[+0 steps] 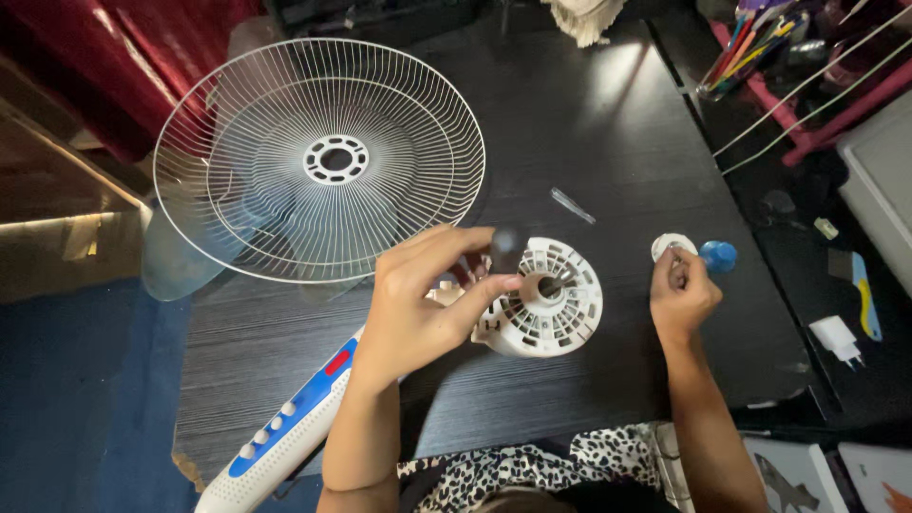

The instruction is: The person uses a screwdriver to tighten screws on the motor housing of a disassembled electric fan and then on the fan stand. The fan cage and blades remain detached on the table throughout.

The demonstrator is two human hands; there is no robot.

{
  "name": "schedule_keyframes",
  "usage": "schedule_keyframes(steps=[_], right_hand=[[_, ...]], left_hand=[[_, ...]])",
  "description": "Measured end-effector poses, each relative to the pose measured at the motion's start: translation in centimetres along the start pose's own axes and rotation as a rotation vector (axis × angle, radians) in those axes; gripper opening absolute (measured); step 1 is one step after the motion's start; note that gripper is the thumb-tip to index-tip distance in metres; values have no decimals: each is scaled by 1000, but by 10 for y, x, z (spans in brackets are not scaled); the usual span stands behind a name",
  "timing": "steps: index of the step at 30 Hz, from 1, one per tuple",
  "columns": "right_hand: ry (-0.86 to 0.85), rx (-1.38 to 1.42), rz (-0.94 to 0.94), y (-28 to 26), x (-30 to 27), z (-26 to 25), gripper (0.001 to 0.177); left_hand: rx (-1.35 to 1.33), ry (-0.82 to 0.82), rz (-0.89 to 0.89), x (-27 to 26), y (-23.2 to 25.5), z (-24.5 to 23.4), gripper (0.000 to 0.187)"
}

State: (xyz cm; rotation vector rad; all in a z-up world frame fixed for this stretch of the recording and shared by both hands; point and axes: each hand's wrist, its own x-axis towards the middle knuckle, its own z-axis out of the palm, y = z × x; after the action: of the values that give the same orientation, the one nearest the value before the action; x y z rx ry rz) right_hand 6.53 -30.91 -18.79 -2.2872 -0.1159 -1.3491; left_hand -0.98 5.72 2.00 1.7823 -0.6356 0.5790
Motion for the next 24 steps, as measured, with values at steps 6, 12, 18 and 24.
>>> schedule_keyframes(steps=[6,12,18,24], right_hand=[[-141,62,72,-5,-3,-4,7],[-155,17,-39,-22,8,-6,6],[-144,87,-128,-39,19,-11,7],[-136,124,-70,-42,17,-9,8]], left_hand=[[-7,90,87,-2,-2,-1,36],[10,137,105,-6,2,-8,30],[-40,181,123,-9,3,-7,31],[11,155,95,-11,-5,0,37]])
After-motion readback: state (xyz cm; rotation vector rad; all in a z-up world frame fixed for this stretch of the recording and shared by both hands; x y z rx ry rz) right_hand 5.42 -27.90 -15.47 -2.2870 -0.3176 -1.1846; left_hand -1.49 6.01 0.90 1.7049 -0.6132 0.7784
